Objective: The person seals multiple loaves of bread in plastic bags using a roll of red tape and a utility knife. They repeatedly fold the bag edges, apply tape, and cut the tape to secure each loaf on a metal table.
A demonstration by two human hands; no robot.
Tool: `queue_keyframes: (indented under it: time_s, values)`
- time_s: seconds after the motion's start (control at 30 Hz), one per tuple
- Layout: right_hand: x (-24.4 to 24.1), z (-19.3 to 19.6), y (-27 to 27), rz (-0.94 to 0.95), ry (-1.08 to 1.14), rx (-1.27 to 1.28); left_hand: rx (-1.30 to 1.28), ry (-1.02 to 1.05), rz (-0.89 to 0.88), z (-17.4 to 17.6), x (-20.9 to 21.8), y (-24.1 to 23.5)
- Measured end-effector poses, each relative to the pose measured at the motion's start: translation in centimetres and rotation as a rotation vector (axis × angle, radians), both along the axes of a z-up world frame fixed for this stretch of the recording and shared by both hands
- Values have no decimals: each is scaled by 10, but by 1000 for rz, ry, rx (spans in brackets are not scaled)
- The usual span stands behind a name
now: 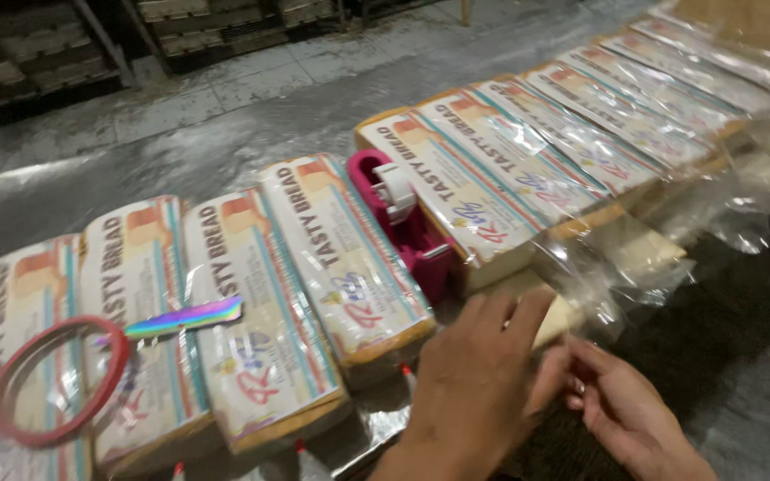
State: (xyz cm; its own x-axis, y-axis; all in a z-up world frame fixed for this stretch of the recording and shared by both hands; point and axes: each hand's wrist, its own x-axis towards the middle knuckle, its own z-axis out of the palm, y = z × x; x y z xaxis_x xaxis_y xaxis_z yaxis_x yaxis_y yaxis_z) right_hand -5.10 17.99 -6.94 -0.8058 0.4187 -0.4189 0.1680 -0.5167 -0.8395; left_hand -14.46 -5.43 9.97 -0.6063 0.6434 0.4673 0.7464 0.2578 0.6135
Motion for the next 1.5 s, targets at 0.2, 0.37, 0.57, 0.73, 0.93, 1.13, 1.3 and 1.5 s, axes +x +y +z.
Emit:
queue_keyframes:
  time_s: [0.2, 0.37, 0.57, 0.73, 0.93, 1.13, 1.3, 1.5]
  values:
    - [-35, -6, 10, -142, 11, 104, -53, 39, 12, -4, -13, 57]
    - [-90, -13, 8, 74, 321, -164, -60, 25, -141, -3, -16, 72]
    - [-92, 4, -10, 152, 587, -346, -90, 32, -232, -2, 5, 72]
    - [-91, 34, -14, 157, 327, -202, -163, 57, -249, 1, 8, 79]
    - [-127, 54, -14, 66, -61, -164, -153, 48, -323, 11, -2, 78]
    - [-84, 37, -10, -34, 127, -116, -196, -213, -367, 21, -27, 37]
    - [-53, 34, -15, -63, -52, -104, 226, -8, -160, 22, -92, -68]
    - [-21, 44, -59, -302, -254, -29, -356, 51, 296, 15, -163, -234]
